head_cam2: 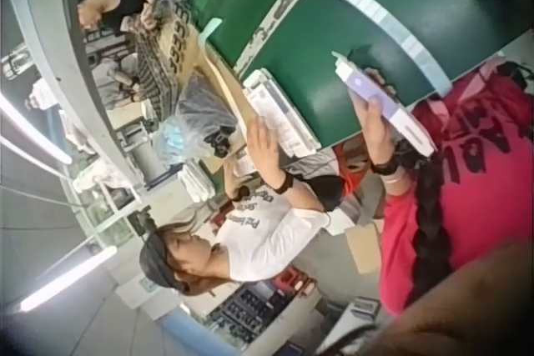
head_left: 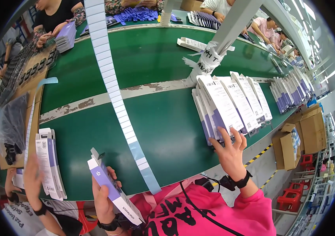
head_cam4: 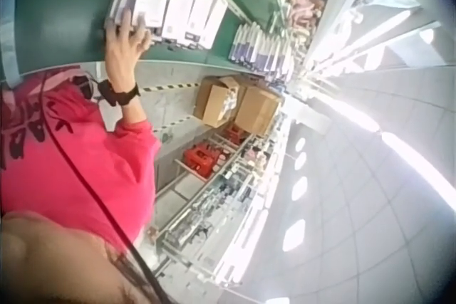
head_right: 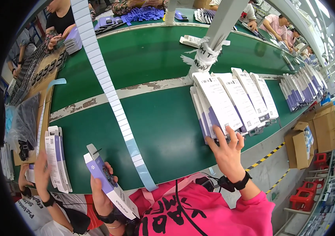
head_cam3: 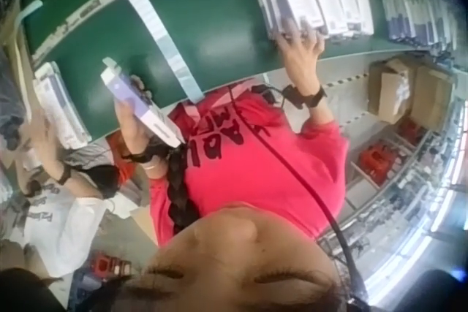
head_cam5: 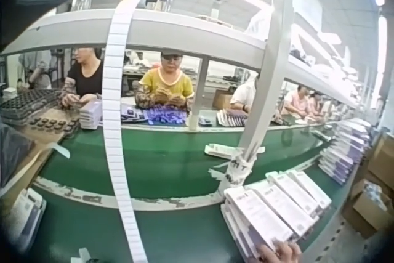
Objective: The person peels a sticker from a roll and applies it to a box before folding the flaps closed and placing it onto a stack.
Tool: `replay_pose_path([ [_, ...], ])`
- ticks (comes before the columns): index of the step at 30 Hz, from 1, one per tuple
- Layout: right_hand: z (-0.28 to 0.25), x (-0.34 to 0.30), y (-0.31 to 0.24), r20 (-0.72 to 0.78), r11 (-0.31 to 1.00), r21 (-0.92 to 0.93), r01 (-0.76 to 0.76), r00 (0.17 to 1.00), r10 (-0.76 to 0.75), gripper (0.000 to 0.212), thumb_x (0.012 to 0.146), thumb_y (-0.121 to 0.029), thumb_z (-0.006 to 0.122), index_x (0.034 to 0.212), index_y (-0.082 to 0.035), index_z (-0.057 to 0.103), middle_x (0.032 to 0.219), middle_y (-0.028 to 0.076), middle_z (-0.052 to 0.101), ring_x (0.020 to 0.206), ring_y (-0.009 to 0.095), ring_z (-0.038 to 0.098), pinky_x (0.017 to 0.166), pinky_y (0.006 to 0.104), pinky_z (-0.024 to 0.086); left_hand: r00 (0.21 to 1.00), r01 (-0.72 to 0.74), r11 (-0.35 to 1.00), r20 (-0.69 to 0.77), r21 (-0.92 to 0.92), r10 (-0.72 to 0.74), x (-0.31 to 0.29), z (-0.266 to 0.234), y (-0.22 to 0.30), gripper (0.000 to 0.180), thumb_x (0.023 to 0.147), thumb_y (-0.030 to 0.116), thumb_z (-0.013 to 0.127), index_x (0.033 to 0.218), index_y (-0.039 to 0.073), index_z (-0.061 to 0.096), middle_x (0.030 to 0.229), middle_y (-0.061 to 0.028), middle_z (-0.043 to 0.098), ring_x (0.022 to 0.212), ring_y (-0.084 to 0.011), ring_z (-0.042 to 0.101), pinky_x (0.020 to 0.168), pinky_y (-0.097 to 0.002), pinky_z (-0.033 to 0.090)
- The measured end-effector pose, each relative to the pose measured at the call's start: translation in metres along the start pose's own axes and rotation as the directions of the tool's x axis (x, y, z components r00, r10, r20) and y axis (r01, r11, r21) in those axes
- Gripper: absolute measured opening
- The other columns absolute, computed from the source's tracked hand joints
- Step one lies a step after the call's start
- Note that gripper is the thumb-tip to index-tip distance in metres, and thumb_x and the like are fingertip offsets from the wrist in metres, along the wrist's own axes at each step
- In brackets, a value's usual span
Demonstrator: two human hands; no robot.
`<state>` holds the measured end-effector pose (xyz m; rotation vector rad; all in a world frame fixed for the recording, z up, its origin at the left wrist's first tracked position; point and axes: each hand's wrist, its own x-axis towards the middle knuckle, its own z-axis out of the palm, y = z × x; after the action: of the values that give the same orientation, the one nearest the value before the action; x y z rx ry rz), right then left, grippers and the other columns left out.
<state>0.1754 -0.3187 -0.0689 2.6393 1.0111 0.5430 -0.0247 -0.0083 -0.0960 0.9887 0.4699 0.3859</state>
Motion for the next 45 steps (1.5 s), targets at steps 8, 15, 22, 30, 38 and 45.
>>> replay_pose_path([
  [8, -0.031, 0.025, -0.025, -0.094, 0.978, 0.19, -0.085, 0.99, 0.105, 0.051, 0.056, -0.019, 0.082, 0.104, -0.019, 0.066, 0.129, 0.004, 0.047, 0.12, 0.032, 0.037, 0.099, 0.0477, 0.023, 0.999, -0.044, 0.97, 0.018, -0.241, 0.05, 0.0, -0.01, -0.008, 0.082, 0.08, 0.04, 0.073, 0.139, 0.001, 0.03, 0.112, -0.0077, 0.047, 0.096, -0.0194, 0.051, 0.074, -0.0324, 0.049],
  [15, -0.013, 0.078, -0.115, -0.143, 0.305, 0.925, 0.227, 0.951, -0.275, 0.04, 0.071, -0.007, 0.073, 0.11, -0.008, 0.064, 0.124, 0.007, 0.057, 0.113, 0.03, 0.049, 0.091, 0.04, 0.038, 0.968, 0.098, 0.892, 0.25, -0.441, 0.017, 0.028, -0.003, -0.012, 0.056, 0.089, 0.036, 0.06, 0.128, -0.002, 0.044, 0.102, -0.014, 0.053, 0.082, -0.0244, 0.056, 0.068, -0.0327, 0.049],
  [22, -0.004, 0.08, -0.136, -0.114, 0.37, 0.888, 0.271, 0.912, -0.393, 0.035, 0.072, -0.004, 0.068, 0.107, 0.0, 0.062, 0.115, 0.007, 0.059, 0.108, 0.026, 0.051, 0.085, 0.0379, 0.04, 0.959, 0.258, 0.876, 0.215, -0.407, -0.183, 0.068, 0.039, -0.03, 0.059, 0.097, 0.036, 0.032, 0.137, -0.007, 0.035, 0.135, -0.0263, 0.046, 0.126, -0.0352, 0.047, 0.107, -0.0405, 0.037],
  [30, 0.005, 0.047, -0.142, -0.142, 0.259, 0.942, 0.212, 0.954, -0.264, 0.036, 0.072, 0.002, 0.067, 0.107, -0.001, 0.06, 0.103, 0.011, 0.06, 0.098, 0.029, 0.056, 0.083, 0.0366, 0.043, 0.96, 0.275, 0.877, 0.162, -0.395, -0.228, 0.068, 0.042, -0.026, 0.061, 0.096, 0.035, 0.031, 0.141, -0.006, 0.029, 0.138, -0.0252, 0.044, 0.13, -0.0351, 0.042, 0.11, -0.0408, 0.033],
  [38, -0.009, 0.066, -0.149, 0.009, 0.205, 0.978, 0.042, 0.97, -0.243, 0.038, 0.072, 0.005, 0.065, 0.11, 0.002, 0.057, 0.11, 0.016, 0.055, 0.1, 0.034, 0.055, 0.086, 0.041, 0.046, 0.952, 0.307, 0.821, 0.164, -0.482, -0.26, 0.065, 0.039, -0.023, 0.059, 0.097, 0.034, 0.034, 0.143, -0.001, 0.027, 0.138, -0.0263, 0.043, 0.13, -0.0367, 0.042, 0.11, -0.0423, 0.033],
  [45, 0.0, 0.039, -0.148, -0.216, 0.195, 0.946, 0.258, 0.953, -0.215, 0.023, 0.071, 0.006, 0.067, 0.094, 0.0, 0.065, 0.102, 0.013, 0.061, 0.088, 0.031, 0.061, 0.075, 0.037, 0.052, 0.952, 0.299, 0.769, 0.118, -0.565, -0.283, 0.065, 0.043, -0.02, 0.043, 0.098, 0.033, 0.033, 0.105, -0.006, 0.051, 0.137, -0.033, 0.041, 0.131, -0.0424, 0.039, 0.109, -0.046, 0.036],
])
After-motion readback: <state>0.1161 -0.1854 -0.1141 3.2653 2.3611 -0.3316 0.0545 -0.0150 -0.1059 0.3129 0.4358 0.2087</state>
